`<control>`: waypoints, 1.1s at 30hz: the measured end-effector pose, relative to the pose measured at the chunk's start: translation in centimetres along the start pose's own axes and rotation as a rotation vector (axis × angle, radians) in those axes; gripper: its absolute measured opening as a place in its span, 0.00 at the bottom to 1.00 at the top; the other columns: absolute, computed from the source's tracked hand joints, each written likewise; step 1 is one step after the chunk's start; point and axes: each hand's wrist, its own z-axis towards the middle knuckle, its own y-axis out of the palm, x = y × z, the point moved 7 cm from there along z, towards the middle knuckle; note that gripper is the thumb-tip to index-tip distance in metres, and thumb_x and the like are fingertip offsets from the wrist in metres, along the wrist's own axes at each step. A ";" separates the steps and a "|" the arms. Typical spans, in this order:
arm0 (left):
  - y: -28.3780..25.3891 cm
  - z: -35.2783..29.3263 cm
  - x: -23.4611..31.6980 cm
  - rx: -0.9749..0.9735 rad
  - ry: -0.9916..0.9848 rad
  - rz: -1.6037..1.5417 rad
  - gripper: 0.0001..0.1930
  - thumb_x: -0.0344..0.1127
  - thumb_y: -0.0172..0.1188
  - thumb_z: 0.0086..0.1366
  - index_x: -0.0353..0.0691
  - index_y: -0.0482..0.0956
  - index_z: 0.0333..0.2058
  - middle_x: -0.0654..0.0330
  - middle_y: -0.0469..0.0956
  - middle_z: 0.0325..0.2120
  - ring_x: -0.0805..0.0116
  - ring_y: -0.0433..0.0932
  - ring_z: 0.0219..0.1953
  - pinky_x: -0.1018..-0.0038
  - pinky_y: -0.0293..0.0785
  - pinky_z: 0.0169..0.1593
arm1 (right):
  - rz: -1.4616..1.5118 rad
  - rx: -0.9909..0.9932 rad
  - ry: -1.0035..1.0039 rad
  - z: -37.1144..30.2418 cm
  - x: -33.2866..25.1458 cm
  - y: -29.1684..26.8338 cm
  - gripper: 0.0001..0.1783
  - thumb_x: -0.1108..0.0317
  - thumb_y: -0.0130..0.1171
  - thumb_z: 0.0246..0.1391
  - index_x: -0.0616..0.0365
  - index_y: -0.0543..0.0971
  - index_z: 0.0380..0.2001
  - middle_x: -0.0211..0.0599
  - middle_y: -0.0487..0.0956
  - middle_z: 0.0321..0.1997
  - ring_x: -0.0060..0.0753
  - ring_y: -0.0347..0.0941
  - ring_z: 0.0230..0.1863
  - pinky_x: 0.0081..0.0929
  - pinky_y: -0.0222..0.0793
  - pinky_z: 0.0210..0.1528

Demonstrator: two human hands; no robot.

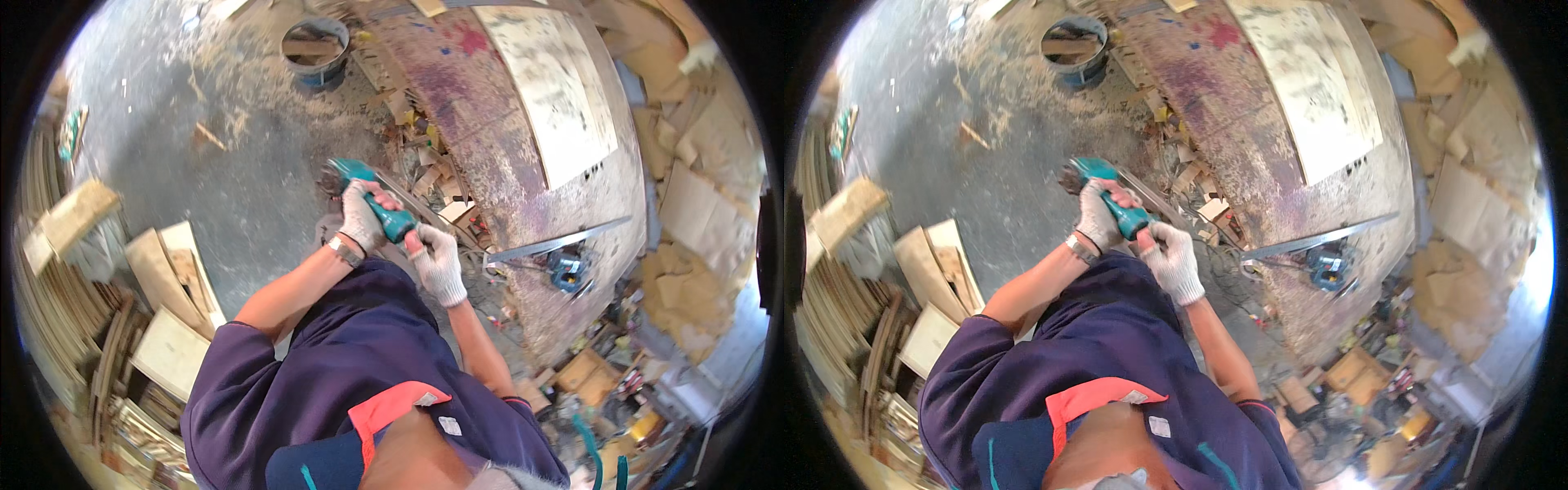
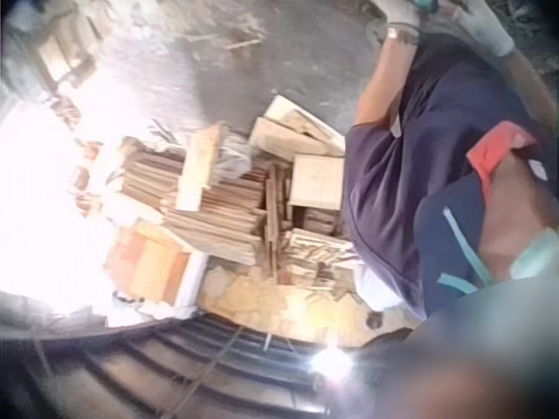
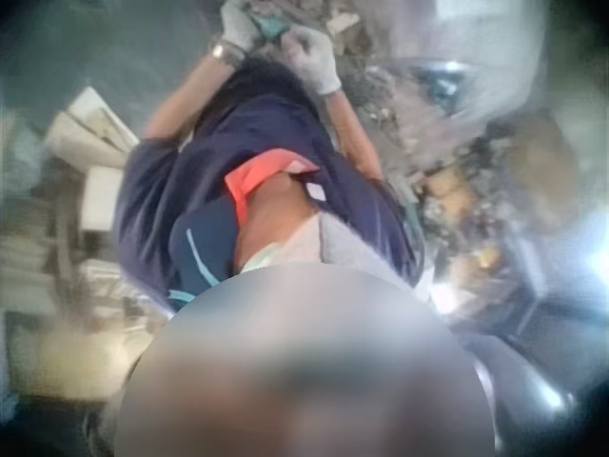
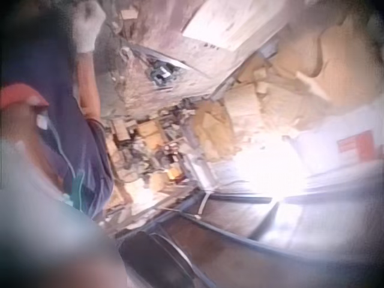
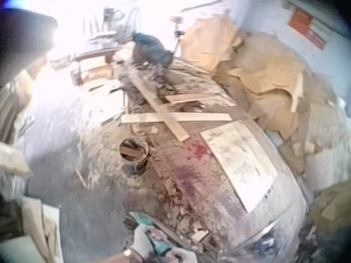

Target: The person assembles a wooden frame by positioning thin wooden strips along the edges of a plywood panel, using a nail gun to fasten them. They measure and cut additional strips with a miter saw, then attach them to the panel to form a rectangular frame.

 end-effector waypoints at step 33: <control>6.6 33.0 9.4 -0.302 1.029 2.184 0.12 0.32 0.59 0.63 0.48 0.83 0.45 0.60 0.82 0.44 0.56 0.76 0.56 0.55 0.61 0.68 | -1.234 0.752 0.041 26.2 11.1 -8.5 0.17 0.48 0.58 0.63 0.49 0.79 0.35 0.48 0.82 0.23 0.58 0.81 0.26 0.52 0.74 0.29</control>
